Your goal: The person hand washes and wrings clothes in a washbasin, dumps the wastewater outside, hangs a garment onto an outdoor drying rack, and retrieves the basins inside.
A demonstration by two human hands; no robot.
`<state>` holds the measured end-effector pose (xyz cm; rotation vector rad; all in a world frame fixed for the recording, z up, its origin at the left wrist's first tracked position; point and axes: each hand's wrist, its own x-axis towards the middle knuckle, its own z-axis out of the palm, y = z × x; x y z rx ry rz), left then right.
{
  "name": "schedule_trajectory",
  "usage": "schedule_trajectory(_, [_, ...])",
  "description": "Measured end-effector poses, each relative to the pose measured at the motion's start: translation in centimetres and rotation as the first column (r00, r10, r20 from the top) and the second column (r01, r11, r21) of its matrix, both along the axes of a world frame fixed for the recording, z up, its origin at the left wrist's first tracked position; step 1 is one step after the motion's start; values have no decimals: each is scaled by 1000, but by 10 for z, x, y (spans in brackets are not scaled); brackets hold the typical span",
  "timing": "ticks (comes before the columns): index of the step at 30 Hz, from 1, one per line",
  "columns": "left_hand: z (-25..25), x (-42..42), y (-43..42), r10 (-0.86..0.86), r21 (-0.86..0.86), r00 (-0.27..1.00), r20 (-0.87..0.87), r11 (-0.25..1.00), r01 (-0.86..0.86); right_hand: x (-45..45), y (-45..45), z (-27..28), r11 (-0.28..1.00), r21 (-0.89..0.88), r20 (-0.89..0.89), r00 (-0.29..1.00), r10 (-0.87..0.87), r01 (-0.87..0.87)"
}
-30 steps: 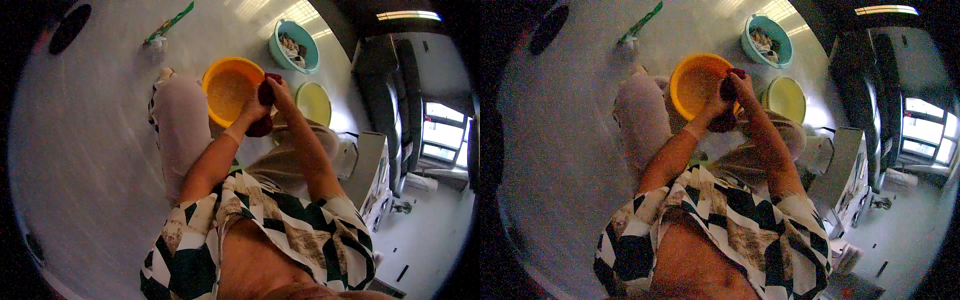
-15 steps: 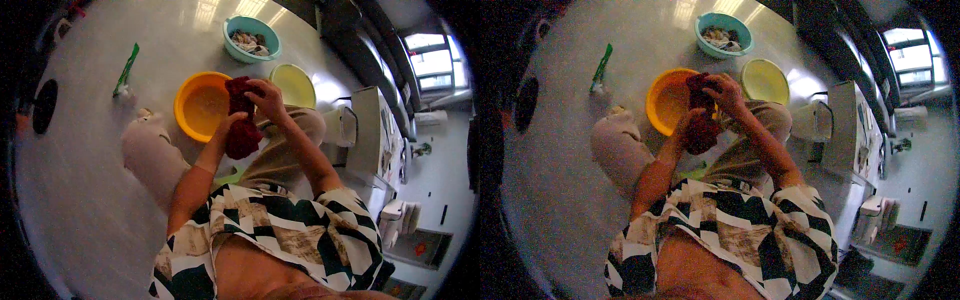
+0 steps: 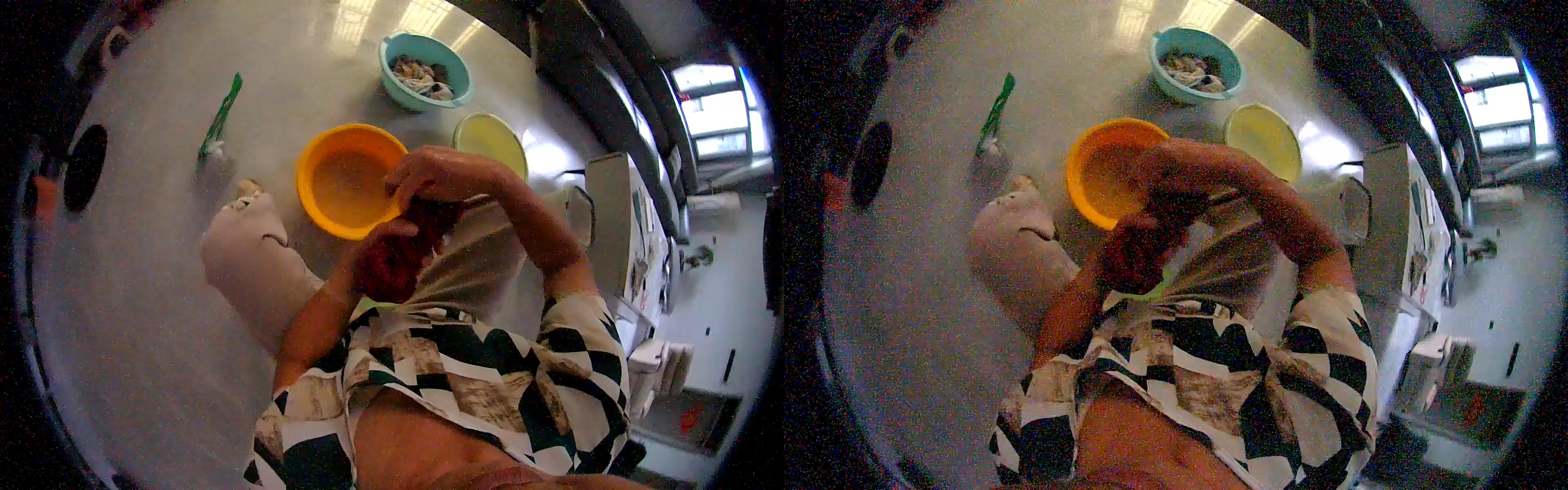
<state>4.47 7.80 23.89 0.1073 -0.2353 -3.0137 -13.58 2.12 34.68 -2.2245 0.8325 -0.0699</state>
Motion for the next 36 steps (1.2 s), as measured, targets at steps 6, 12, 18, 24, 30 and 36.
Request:
schedule_trajectory(6, [64, 35, 3, 189, 120, 975, -114, 977, -175, 29, -15, 36, 920, 261, 339, 920, 196, -292])
schedule_trajectory(12, [59, 42, 4, -17, 141, 994, -105, 990, 31, 36, -33, -15, 512, 542, 823, 545, -161, -667])
schedule_trajectory(18, [23, 15, 13, 144, 233, 961, -234, 969, -89, 64, -44, -85, 250, 81, 952, 1, -307, -965])
schedule_trajectory(24, [19, -18, 4, 447, 297, 826, -344, 886, -355, 76, 20, -53, 433, 463, 477, -194, -857, -774])
schedule_trajectory(30, [38, -18, -1, 590, 331, 700, -402, 807, -489, 51, -3, -105, 712, 512, 584, -413, -699, -480])
schedule_trajectory(36, [11, -35, -3, 458, 381, 822, -338, 865, -325, 36, 18, -86, 699, 675, 661, -227, -715, -237])
